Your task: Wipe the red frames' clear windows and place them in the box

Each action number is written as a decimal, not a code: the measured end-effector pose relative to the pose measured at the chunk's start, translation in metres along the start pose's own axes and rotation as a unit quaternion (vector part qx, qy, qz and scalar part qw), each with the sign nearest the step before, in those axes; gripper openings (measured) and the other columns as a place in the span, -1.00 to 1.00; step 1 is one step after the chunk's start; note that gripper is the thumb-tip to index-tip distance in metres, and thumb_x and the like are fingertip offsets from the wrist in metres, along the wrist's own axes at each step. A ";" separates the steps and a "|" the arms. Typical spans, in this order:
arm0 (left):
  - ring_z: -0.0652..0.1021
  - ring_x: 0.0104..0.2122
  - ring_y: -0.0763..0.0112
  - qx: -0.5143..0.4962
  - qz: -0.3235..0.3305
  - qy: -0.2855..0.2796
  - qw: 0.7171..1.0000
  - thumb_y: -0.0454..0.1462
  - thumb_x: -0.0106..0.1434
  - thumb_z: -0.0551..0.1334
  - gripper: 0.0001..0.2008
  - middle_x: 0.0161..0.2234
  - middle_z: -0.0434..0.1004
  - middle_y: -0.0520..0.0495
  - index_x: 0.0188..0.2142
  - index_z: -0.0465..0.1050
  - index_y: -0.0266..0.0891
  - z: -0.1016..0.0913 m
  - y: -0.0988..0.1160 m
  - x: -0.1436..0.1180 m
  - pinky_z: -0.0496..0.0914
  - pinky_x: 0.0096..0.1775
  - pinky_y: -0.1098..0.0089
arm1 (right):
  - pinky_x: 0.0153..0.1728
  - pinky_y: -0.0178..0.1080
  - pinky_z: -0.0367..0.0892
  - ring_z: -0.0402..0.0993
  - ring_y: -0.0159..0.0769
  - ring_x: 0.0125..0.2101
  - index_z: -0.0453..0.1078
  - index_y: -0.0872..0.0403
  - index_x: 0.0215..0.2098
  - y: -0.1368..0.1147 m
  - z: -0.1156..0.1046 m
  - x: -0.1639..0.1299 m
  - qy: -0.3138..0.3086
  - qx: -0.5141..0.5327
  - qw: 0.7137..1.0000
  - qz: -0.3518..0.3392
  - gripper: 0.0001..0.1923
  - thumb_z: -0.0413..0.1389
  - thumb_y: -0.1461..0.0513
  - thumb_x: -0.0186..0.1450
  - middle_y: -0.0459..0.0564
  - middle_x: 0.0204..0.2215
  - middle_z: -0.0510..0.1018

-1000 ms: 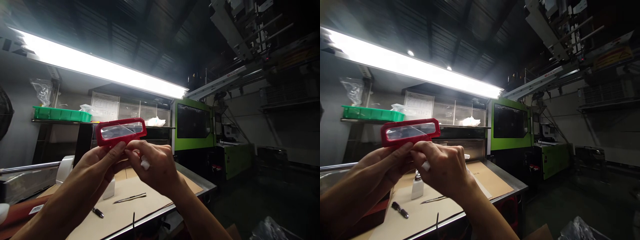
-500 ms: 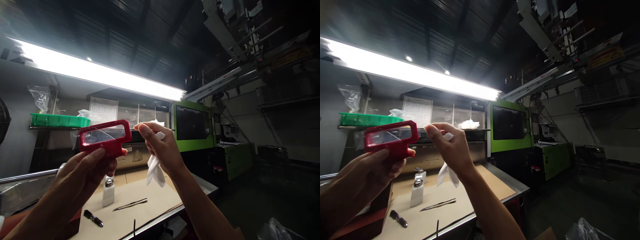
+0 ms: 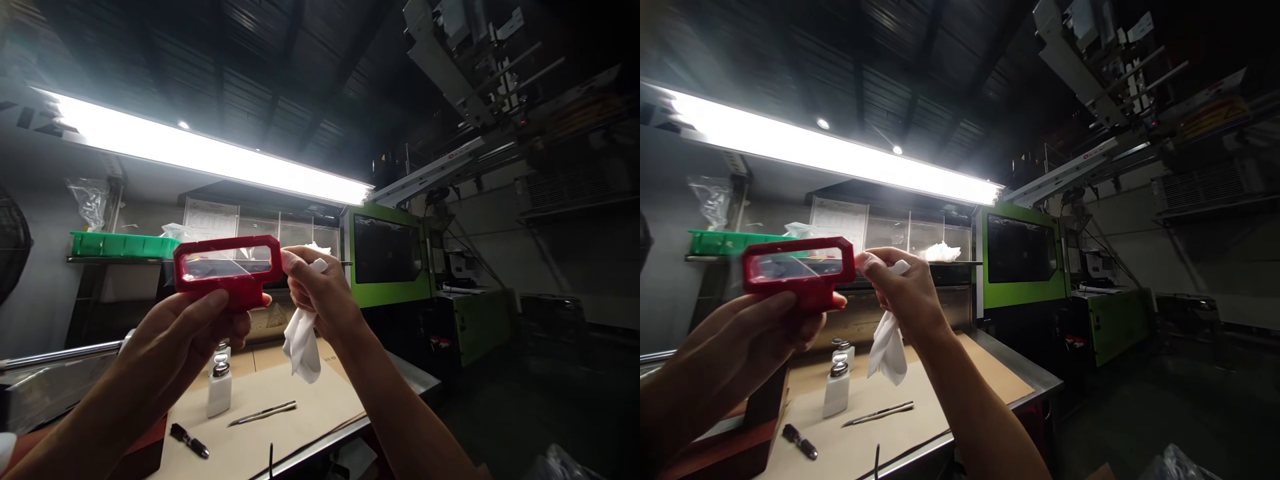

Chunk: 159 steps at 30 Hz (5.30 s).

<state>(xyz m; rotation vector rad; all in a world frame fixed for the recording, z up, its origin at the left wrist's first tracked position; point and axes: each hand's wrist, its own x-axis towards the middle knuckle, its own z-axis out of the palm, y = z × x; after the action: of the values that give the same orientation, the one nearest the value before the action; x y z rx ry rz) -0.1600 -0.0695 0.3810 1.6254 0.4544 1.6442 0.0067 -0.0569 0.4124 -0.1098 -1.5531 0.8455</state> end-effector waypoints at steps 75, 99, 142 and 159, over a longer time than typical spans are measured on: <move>0.49 -0.62 0.46 0.061 0.086 -0.022 0.994 -0.17 0.01 0.36 -0.70 -0.58 0.53 0.04 -0.27 0.46 -0.24 0.012 0.027 0.019 0.42 -0.59 0.51 | -0.75 -0.43 -0.24 -0.12 -0.64 -0.80 0.17 0.07 -0.66 0.026 0.012 0.032 -0.113 0.142 0.978 0.107 -0.83 0.12 0.30 -0.05 -0.35 -0.84 0.10; 0.60 -0.56 0.31 0.295 0.072 0.020 0.952 0.10 -0.01 0.26 -0.41 -0.53 0.62 -0.06 -0.16 0.38 -0.31 -0.010 0.020 0.017 0.51 -0.48 0.43 | -0.63 -0.45 0.17 0.22 -0.54 -0.72 0.43 0.12 -0.29 0.066 0.018 -0.083 -0.164 -0.277 0.944 0.066 -0.77 0.01 0.14 0.28 -0.20 -0.68 0.31; 0.56 -0.60 0.28 0.249 -0.120 0.089 0.957 0.14 -0.06 0.28 -0.49 -0.59 0.60 -0.06 -0.34 0.46 -0.24 -0.021 -0.024 -0.005 0.49 -0.52 0.43 | -0.63 -0.34 0.14 0.23 -0.43 -0.71 0.04 0.19 0.24 0.098 -0.002 -0.068 0.056 -0.438 0.890 -0.114 -0.42 -0.10 0.26 0.25 -0.15 -0.66 0.42; 0.51 -0.58 0.27 0.170 -0.223 0.089 0.956 0.19 -0.04 0.23 -0.49 -0.61 0.56 -0.08 -0.39 0.51 -0.19 -0.034 -0.043 -0.053 0.47 -0.46 0.36 | -0.76 -0.42 -0.18 -0.06 -0.62 -0.77 0.38 0.16 -0.46 0.102 0.007 -0.072 0.093 0.143 0.968 0.183 -0.75 0.27 0.14 0.06 -0.31 -0.78 0.20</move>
<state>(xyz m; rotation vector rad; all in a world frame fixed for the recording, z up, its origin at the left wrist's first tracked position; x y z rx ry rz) -0.1872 -0.0712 0.3100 1.4716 1.1611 1.4195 -0.0267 -0.0249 0.2967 -0.2637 -1.2376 1.3049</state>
